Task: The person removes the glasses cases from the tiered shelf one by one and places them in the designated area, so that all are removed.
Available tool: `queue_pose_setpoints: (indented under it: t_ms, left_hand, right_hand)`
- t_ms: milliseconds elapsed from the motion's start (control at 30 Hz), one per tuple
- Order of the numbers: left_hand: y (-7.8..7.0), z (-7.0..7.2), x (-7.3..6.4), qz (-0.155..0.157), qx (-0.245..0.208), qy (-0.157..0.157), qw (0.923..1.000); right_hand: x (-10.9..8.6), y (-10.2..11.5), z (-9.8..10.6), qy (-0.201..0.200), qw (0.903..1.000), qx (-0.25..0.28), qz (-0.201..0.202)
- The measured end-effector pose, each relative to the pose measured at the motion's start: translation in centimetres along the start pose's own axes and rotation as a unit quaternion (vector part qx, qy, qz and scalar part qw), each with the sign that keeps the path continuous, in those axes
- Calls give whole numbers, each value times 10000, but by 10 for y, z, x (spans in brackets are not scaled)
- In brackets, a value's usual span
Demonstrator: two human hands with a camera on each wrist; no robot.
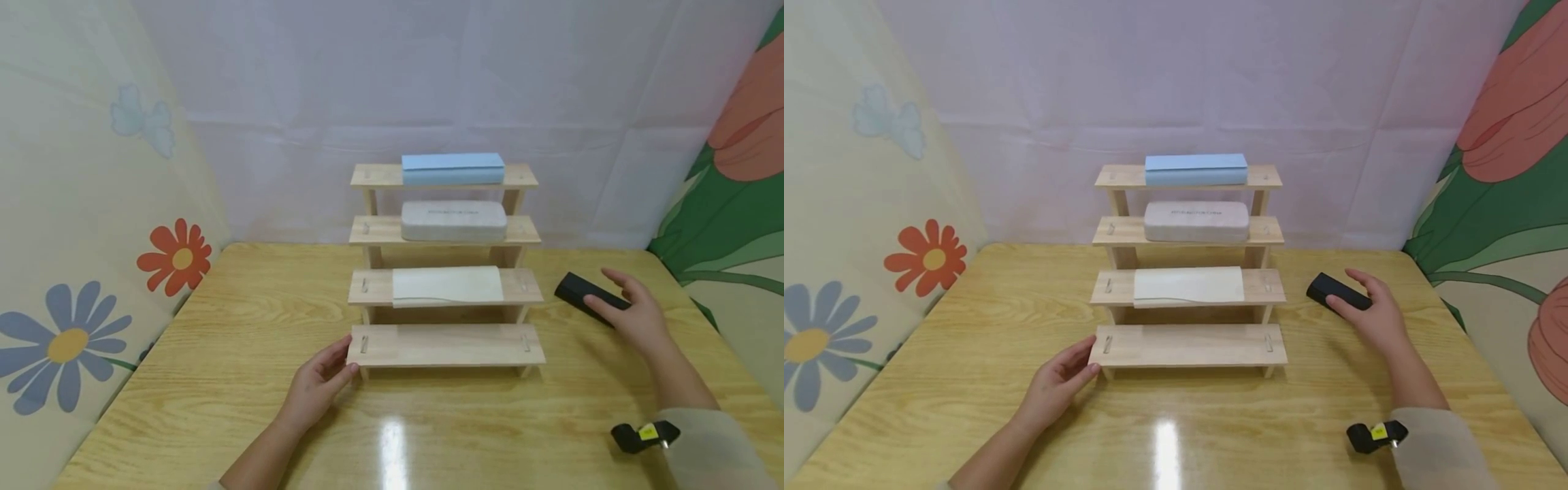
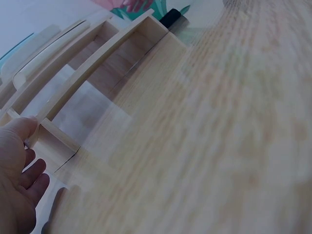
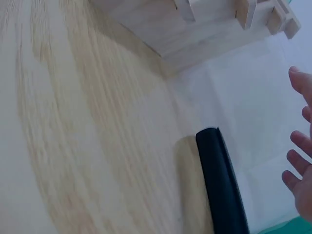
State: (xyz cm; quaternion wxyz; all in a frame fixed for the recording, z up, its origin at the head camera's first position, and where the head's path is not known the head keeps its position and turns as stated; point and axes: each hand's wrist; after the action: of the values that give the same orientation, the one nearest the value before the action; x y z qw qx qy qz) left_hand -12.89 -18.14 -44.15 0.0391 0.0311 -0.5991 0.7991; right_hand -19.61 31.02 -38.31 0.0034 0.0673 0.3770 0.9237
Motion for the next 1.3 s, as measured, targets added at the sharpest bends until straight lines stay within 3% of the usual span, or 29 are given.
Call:
queue_pose_setpoints:
  t_ms: [667, 1300]
  left_hand:
    - [1, -1, 1, -25, -8, -16, 10000]
    - [-2, 0, 0, 89, -64, 60, 9999]
  right_hand:
    - [-3, 44, -13, 254, 9975, 294, 598]
    - [3, 83, -44, 755, 9913, 454, 977]
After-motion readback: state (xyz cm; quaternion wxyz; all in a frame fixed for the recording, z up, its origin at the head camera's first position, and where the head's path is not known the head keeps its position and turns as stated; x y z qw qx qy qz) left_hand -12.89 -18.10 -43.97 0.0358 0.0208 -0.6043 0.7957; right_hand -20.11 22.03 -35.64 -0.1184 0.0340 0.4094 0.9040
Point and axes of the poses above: each hand's wrist, its own x-axis towards the middle knuckle, its own z-axis out of the back of the hand, y = z × x, and after that the axes turned 6 degrees about -x, right-handed
